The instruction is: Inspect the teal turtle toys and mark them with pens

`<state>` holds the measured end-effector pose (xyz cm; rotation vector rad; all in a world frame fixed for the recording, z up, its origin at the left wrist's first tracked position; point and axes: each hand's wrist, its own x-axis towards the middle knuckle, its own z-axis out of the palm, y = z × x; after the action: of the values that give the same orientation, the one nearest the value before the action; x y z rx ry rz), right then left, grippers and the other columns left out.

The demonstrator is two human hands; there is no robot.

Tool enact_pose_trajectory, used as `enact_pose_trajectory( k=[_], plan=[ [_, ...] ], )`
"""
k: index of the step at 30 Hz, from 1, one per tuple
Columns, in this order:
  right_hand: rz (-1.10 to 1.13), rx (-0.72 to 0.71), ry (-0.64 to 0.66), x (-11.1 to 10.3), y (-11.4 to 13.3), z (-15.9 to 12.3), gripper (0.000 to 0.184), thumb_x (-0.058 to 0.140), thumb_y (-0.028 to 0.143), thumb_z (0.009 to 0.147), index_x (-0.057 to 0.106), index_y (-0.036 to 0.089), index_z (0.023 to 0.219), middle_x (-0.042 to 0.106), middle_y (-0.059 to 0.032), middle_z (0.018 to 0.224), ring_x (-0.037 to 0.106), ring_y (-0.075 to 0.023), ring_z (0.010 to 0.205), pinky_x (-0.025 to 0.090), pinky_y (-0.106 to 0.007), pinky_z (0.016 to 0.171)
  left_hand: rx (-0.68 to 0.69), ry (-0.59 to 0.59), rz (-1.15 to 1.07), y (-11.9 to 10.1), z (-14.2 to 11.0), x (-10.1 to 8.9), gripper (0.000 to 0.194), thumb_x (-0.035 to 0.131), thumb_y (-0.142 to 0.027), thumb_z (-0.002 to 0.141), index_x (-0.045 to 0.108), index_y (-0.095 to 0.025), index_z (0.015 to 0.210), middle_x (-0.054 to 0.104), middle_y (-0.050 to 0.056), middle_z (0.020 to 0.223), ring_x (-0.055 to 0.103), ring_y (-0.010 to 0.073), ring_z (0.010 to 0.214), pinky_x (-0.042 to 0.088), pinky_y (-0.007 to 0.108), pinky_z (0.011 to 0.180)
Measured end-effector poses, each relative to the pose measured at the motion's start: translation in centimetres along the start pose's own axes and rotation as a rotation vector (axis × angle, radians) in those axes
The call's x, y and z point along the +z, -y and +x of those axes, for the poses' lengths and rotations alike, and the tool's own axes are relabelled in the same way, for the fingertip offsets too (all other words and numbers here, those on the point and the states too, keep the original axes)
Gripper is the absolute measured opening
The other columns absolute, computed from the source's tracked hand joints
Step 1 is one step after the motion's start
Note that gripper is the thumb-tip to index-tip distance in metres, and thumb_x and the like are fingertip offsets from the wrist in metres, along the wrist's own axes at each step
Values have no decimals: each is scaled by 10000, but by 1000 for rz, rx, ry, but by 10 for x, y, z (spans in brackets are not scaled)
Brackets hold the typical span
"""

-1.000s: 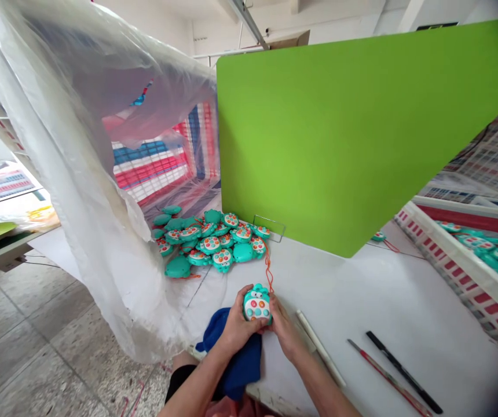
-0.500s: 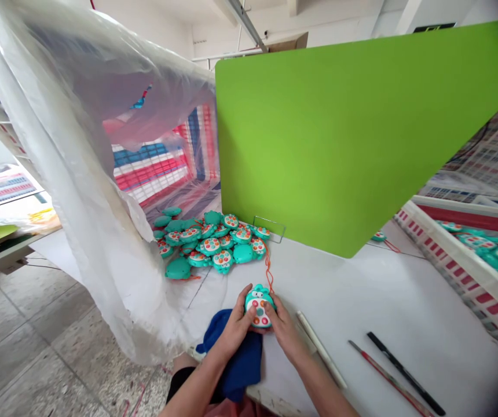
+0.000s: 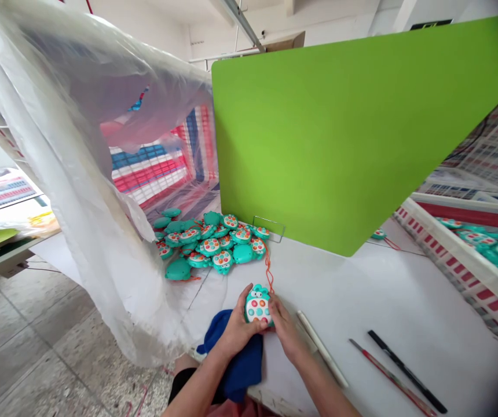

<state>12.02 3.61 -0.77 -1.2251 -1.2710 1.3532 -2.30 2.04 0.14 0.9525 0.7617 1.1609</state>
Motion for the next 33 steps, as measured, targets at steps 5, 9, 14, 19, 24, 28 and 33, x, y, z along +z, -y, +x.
enact_pose_trajectory(
  k=[5,9,14,19,24,28,33],
  plan=[
    [122,49,12,0,9,-9,630,411,691,824,527,254,1262,553,-73,1314,545,-263,1167,454,-405,985,-6,-41,23,1,0,-1,817,723,-345,737,282,-254,1419,550,102,1297,573,253,1083,505,356,861],
    [103,39,104,2,16,-14,644,372,702,833,528,265,1279,583,-72,1282,584,-260,1107,461,-414,972,-17,-174,21,4,2,-5,501,621,-421,811,509,-198,1245,634,86,1163,600,233,1029,482,346,895],
    [-202,-79,90,-24,19,-7,571,349,600,892,534,210,1265,629,-100,1206,639,-234,983,518,-380,863,-51,-182,-14,3,1,-2,534,602,-452,814,461,-205,1267,661,77,1058,648,204,850,523,340,772],
    [-711,-51,-186,-117,34,-15,331,459,448,824,624,226,1007,693,-73,981,649,-229,829,491,-355,783,-50,-206,34,-7,-1,4,793,772,-368,662,372,-212,1329,665,72,1057,649,206,879,515,331,806],
    [-1032,193,-374,-217,35,-61,136,564,331,700,605,215,760,664,-87,809,619,-284,758,428,-379,678,-119,-159,118,-10,0,4,682,833,-329,563,534,-146,1148,698,79,987,652,212,868,509,317,812],
    [-1177,356,-322,-249,18,-79,89,612,266,666,555,203,641,634,-79,710,613,-265,688,412,-340,619,-116,-115,158,-10,1,4,563,807,-397,591,603,-136,1045,715,75,944,652,204,833,502,304,802],
    [-1127,261,-314,-223,27,-64,216,384,325,871,559,198,856,658,-71,754,628,-240,736,434,-326,656,-92,-29,230,-16,-4,8,452,753,-426,663,635,-133,986,706,85,916,650,220,820,504,338,800]
  ],
)
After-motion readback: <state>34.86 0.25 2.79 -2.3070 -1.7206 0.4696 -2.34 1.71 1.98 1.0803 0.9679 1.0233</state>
